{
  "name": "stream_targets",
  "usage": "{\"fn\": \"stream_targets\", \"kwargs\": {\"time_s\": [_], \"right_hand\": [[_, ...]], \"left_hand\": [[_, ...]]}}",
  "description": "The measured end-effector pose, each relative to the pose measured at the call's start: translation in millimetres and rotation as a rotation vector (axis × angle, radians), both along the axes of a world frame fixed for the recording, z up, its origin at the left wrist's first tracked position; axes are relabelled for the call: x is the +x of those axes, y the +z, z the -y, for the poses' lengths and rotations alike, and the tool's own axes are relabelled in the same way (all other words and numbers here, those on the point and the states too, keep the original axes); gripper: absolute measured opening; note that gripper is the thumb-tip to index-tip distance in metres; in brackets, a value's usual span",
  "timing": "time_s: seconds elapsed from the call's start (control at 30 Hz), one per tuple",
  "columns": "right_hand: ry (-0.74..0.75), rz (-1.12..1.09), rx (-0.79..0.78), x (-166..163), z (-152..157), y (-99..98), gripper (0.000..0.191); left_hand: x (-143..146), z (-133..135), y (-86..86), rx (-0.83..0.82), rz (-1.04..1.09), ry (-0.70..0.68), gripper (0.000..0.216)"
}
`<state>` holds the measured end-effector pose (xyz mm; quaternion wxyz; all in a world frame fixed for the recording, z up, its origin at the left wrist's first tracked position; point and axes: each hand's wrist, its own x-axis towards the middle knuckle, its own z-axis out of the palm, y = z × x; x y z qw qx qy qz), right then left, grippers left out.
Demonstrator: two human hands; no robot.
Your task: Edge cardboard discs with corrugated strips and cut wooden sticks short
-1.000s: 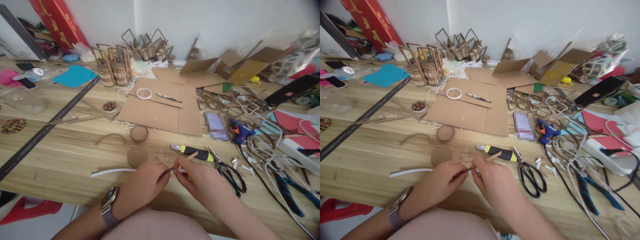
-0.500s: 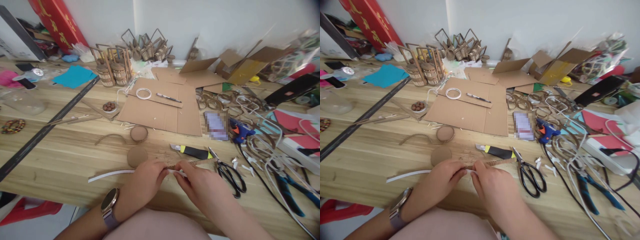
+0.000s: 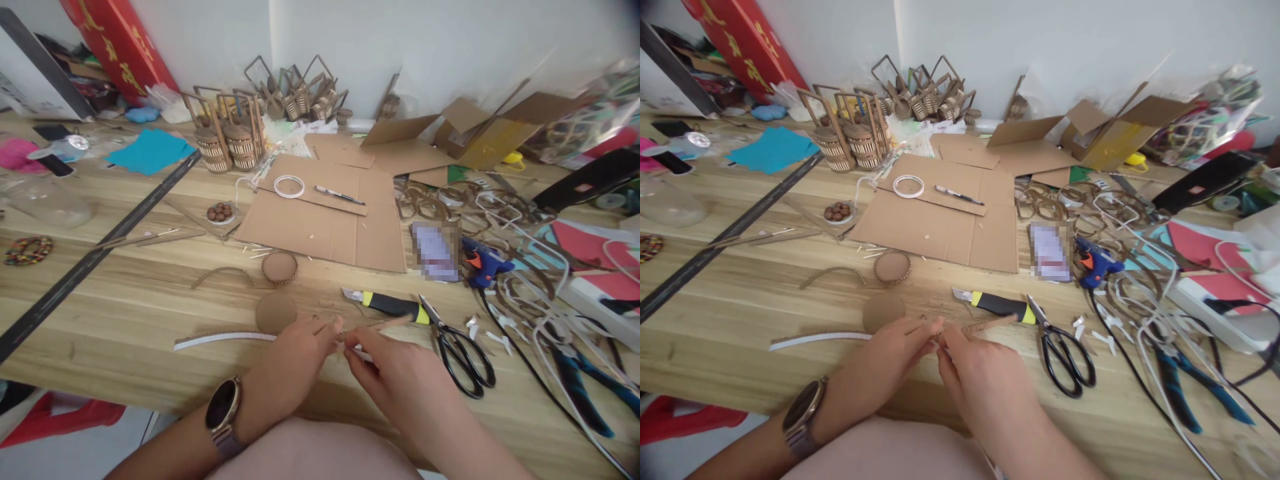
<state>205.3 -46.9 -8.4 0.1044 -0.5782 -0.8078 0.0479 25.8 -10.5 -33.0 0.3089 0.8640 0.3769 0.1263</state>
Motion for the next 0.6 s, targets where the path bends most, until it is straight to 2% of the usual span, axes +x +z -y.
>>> {"fn": "stream_targets", "kwargs": {"time_s": [0.23, 0.4, 0.53, 0.6], "right_hand": [[-0.108, 0.041, -0.306, 6.0, -8.6, 0.9, 0.010], [-0.123, 0.082, -0.385, 4.6, -10.8, 0.4, 0.010], [-0.099, 0.052, -0.406, 5.3, -10.2, -0.6, 0.023], [-0.078, 0.021, -0.423, 6.7, -10.2, 0.1, 0.023]], "left_hand": [[-1.2, 1.6, 2.5, -0.114, 0.017, 0.072, 0.024], [-2.5, 3.8, 4.9, -0.144, 0.043, 0.078, 0.019], [-4.3, 2.3, 7.1, -0.175, 0.085, 0.071, 0.018], [-5.7, 0.9, 8.3, -0.191, 0.111, 0.058, 0.018]]}}
